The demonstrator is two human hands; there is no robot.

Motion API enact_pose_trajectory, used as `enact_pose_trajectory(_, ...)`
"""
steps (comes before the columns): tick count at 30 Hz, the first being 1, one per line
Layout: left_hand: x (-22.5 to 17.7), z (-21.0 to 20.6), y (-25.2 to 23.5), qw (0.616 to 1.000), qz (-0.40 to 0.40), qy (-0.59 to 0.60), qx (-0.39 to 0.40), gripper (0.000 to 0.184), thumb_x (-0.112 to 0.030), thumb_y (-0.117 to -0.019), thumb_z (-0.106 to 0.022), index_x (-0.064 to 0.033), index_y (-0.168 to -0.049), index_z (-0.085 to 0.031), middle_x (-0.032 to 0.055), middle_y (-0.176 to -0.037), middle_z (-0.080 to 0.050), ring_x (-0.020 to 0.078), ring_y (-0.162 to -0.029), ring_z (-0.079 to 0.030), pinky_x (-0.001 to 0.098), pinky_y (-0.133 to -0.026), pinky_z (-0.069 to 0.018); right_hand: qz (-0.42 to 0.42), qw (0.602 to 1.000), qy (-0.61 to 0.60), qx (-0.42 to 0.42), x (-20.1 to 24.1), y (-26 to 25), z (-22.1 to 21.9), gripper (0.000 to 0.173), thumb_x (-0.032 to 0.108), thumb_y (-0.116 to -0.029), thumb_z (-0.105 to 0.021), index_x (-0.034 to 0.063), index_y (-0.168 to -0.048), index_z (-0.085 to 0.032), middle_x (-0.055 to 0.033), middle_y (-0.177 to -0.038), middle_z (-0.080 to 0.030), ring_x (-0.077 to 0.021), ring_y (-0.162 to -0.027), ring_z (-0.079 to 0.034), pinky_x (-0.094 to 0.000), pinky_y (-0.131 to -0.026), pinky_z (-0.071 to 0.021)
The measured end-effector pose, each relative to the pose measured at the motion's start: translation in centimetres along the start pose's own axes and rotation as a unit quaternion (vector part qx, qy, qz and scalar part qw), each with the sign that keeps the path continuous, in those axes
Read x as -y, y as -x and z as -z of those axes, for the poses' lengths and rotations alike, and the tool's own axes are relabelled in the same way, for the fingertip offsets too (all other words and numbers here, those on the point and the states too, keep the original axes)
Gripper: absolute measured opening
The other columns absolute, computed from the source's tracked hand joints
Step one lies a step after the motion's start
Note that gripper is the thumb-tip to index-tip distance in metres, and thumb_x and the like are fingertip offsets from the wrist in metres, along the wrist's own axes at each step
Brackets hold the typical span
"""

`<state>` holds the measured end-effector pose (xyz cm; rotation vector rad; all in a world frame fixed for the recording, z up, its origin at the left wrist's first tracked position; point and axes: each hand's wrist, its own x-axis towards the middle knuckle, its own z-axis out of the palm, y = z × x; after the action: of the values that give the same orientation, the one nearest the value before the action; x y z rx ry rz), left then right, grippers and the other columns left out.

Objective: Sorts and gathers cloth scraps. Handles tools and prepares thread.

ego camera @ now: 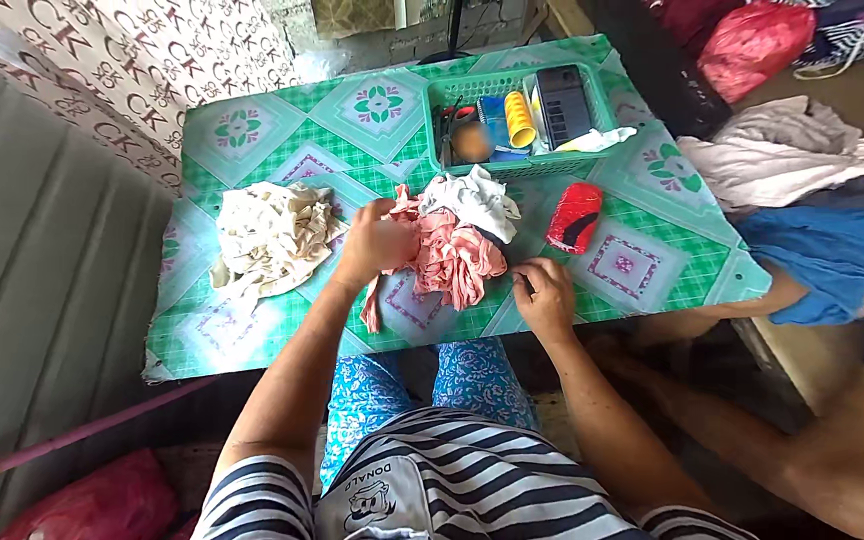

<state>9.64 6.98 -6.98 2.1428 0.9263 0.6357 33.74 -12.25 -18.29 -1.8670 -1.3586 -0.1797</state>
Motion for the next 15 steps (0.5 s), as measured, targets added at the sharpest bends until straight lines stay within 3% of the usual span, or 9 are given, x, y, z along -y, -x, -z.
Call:
enact_pose_trajectory(2,-3.0,-2.7,-0.6,0.993,-0.058,-0.104,0.004,0.065,-0.04,-0.0936,-0.072,-0.0047,-0.145,-0.054,0.0276,-0.146,-0.05,0.046,-0.135,-0.048,0.0648,-0.107,-0.0413,-0.002,1.0,0.0,0.01,0.0,0.0,0.1,0.019,0.01,-0.096,-0.061,0.0004,-0.101,-0.076,-0.0225,-0.114,-0.07,-0.0425,-0.11,-0.065,-0.0571,-0.095,-0.05)
enact_pose_trajectory(4,-5.8,-6.0,-0.9,0.979,-0.082,-0.182,0.035,0.075,-0.053,-0.0849,-0.078,-0.021,-0.149,-0.055,0.0222,-0.156,-0.044,0.0503,-0.145,-0.035,0.077,-0.105,-0.033,-0.003,1.0,0.0,0.019,0.0,-0.1,0.2,0.019,0.009,-0.0956,-0.061,0.0,-0.102,-0.076,-0.0227,-0.114,-0.07,-0.0428,-0.11,-0.065,-0.0581,-0.096,-0.0499)
enact_pose_trajectory(7,-7.0,-9.8,-1.6,0.954,-0.054,-0.264,0.131,0.082,-0.056,-0.0826,-0.078,-0.0365,-0.155,-0.044,0.017,-0.168,-0.025,0.0526,-0.152,-0.017,0.0829,-0.103,-0.0252,-0.002,1.0,-0.001,0.018,0.0,0.0,0.3,0.018,0.009,-0.0949,-0.061,0.0006,-0.101,-0.076,-0.0217,-0.114,-0.07,-0.0422,-0.11,-0.065,-0.0578,-0.096,-0.0498)
enact_pose_trajectory(10,-5.6,-10.5,-1.7,0.947,-0.065,-0.284,0.136,0.07,-0.043,-0.0871,-0.076,-0.0347,-0.152,-0.049,0.0188,-0.165,-0.03,0.0532,-0.15,-0.023,0.0792,-0.097,-0.0363,-0.003,1.0,-0.012,0.013,0.1,-0.1,0.2,0.019,0.01,-0.0961,-0.061,0.0018,-0.101,-0.077,-0.0202,-0.114,-0.07,-0.0408,-0.11,-0.065,-0.0562,-0.096,-0.05)
enact_pose_trajectory(12,-4.2,-9.7,-0.8,0.949,-0.082,-0.282,0.113,0.068,-0.039,-0.0838,-0.082,-0.0308,-0.146,-0.056,0.0188,-0.161,-0.036,0.0525,-0.147,-0.03,0.0742,-0.092,-0.0451,-0.006,1.0,-0.016,0.015,-0.1,0.1,0.3,0.02,0.011,-0.0966,-0.061,0.0023,-0.102,-0.077,-0.02,-0.115,-0.07,-0.0406,-0.11,-0.065,-0.0556,-0.095,-0.0505)
enact_pose_trajectory(15,-1.8,-7.2,0.5,0.948,-0.084,-0.292,0.093,0.072,-0.036,-0.078,-0.088,-0.031,-0.143,-0.058,0.0176,-0.16,-0.039,0.052,-0.144,-0.034,0.0711,-0.088,-0.049,-0.01,1.0,-0.02,0.015,-0.2,0.1,0.1,0.02,0.012,-0.0967,-0.06,0.0017,-0.102,-0.077,-0.0206,-0.116,-0.07,-0.0409,-0.11,-0.064,-0.0555,-0.095,-0.0503)
